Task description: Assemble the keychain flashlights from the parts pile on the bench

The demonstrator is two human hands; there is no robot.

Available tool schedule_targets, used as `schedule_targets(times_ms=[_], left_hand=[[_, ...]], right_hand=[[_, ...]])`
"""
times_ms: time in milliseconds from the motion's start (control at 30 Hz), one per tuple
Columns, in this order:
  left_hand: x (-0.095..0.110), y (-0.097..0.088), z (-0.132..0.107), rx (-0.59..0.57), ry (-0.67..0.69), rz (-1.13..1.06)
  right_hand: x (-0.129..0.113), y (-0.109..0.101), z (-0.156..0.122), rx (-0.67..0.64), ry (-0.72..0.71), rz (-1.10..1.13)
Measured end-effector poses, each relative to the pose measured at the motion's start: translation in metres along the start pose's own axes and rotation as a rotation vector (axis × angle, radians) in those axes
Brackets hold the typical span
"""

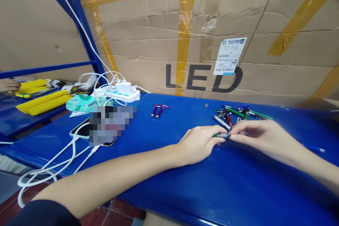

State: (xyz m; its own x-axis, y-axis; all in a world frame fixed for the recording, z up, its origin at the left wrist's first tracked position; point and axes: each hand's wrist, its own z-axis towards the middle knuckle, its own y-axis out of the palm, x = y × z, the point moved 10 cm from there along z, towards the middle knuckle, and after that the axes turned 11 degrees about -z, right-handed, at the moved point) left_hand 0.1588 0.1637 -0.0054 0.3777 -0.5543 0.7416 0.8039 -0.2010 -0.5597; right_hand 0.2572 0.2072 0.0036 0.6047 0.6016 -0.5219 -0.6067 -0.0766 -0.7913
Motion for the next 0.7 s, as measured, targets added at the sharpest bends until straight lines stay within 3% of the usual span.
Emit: schedule_targets(times_ms=[433,700], left_hand=[[-0.003,0.002,0.002,0.003,-0.011,-0.05],[-0.002,0.005,0.003,0.0,-0.004,-0.07]], right_hand=[[-0.015,-0.016,-0.002,0.102,-0.023,0.023],[-0.013,-0.011,-0.003,0.066,-0.031,0.102]])
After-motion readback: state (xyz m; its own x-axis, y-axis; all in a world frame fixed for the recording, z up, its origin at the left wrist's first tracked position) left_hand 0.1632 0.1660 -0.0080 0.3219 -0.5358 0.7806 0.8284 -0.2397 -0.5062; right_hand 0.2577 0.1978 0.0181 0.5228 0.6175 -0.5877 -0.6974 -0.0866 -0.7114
